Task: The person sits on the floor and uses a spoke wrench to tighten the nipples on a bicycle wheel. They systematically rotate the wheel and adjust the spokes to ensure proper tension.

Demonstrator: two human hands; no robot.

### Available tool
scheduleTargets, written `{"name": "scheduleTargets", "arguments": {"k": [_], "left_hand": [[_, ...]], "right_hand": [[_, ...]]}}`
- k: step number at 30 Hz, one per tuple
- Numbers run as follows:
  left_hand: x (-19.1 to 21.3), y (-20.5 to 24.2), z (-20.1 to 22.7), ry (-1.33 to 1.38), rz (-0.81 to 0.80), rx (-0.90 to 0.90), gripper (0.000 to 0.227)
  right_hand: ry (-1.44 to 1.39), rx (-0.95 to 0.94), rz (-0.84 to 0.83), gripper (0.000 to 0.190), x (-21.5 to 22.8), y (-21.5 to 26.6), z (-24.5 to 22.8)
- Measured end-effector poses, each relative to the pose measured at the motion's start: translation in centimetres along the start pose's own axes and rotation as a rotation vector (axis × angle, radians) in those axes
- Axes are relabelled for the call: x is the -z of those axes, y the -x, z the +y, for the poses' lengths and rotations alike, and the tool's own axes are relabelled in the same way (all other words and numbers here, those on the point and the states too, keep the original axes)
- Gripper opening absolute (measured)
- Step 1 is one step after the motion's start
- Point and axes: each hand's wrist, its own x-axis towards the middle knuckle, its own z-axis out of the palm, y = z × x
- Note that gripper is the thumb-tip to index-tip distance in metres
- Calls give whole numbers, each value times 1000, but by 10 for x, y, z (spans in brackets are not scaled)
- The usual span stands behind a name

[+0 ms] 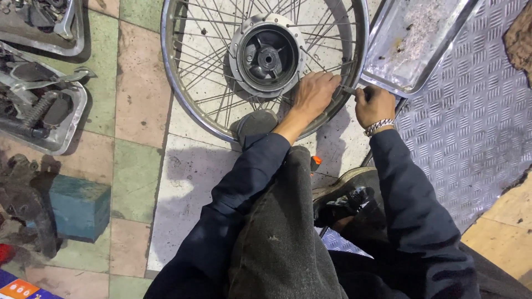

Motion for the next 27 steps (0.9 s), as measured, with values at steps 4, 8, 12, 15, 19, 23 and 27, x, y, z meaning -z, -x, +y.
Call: {"name": "scheduleTargets", "arguments": {"k": [4,8,12,15,19,23,27], "left_hand": [[1,-1,0,-4,-10,1,16],[3,-2,1,-9,-5,-5,17],[8,-4,3,2,-19,4,19],[13,-6,4,-10,-28,0,16],[12,-8,6,7,-15,22,19],[20,-10,8,18,-25,30,21],[22,-12,8,-7,-63,14,18]], "right_hand": [[-26,7,-27,30,3,-7,-1],[58,24,-51,34,6,-5,-11],[83,-22,-66,34,5,-10,-15],[55,-118,-54,32,-19,6,-35],[9,-146,-22,38,-2,13,-46],[92,-99,-7,34,-11,2,-42],[40,-201,49,37,7,34,-75]]}}
